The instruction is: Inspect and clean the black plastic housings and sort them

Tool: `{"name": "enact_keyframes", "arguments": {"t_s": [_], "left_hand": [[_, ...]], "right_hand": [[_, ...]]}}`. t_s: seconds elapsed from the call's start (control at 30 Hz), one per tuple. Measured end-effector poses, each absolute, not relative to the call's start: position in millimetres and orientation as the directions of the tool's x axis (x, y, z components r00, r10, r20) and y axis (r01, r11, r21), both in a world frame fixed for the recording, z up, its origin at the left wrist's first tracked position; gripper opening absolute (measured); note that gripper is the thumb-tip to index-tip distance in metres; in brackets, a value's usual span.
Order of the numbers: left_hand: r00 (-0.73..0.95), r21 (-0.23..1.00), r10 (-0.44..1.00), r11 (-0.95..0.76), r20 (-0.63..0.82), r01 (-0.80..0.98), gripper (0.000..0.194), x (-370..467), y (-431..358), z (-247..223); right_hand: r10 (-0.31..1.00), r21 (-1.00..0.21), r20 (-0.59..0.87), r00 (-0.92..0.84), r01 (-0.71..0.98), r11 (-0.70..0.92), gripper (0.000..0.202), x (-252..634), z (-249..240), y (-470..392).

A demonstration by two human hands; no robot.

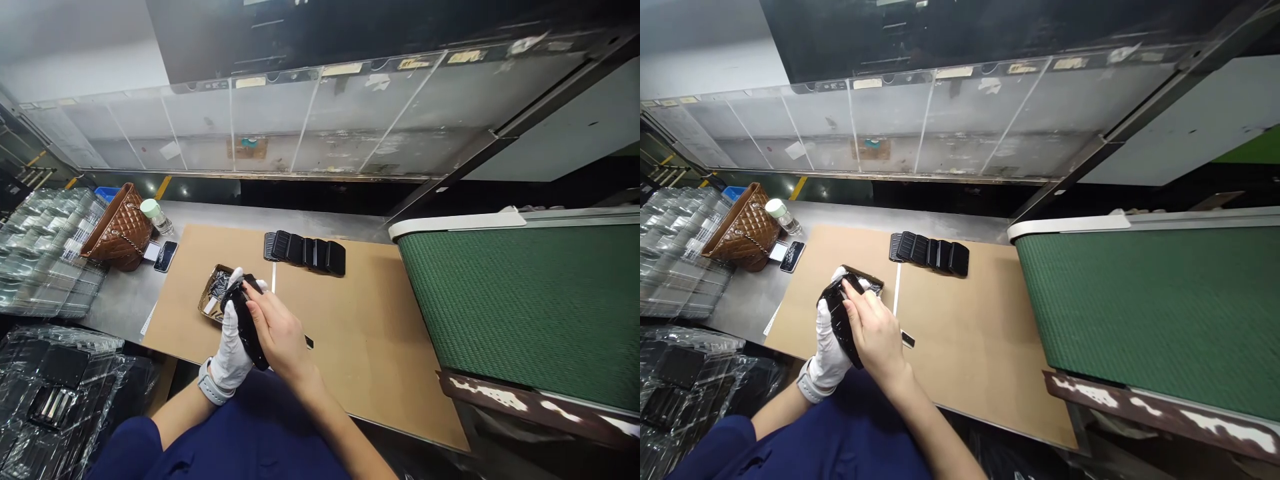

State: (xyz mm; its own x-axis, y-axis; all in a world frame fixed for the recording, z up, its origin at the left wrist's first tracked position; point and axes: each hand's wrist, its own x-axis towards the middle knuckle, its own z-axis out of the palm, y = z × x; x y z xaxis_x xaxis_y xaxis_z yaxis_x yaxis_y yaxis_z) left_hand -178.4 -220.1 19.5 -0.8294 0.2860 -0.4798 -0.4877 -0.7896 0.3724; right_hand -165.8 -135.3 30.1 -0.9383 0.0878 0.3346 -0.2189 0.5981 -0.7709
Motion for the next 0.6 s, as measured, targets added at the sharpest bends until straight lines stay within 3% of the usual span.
{"name": "enact_keyframes", "arguments": {"t_s": [0.17,0.27,0.4,0.6], "left_hand": [[-0.855,0.352,0.28,-0.821,-0.436,-0.449,0.051,-188.3,-224.1,29.2],[-0.836,0.266,0.367,-0.828,-0.409,-0.494,0.055,-197.7,-232.7,35.8],[-0.814,0.183,0.417,-0.835,-0.404,-0.518,0.054,-202.9,-241.4,39.9],[-0.805,0.175,0.437,-0.826,-0.401,-0.536,0.06,-206.7,-246.8,31.5]], "right_hand": [[0.203,-0.932,0.222,-0.954,-0.147,0.331,0.042,-168.4,22.1,-117.8],[0.342,-0.966,0.055,-0.938,0.036,0.254,0.047,-175.9,-22.9,-96.3],[0.39,-0.84,-0.317,-0.865,0.447,0.307,0.052,-177.4,-117.4,-73.8],[0.453,-0.74,-0.422,-0.785,0.587,0.328,0.05,-151.8,-199.8,-68.4]]}}
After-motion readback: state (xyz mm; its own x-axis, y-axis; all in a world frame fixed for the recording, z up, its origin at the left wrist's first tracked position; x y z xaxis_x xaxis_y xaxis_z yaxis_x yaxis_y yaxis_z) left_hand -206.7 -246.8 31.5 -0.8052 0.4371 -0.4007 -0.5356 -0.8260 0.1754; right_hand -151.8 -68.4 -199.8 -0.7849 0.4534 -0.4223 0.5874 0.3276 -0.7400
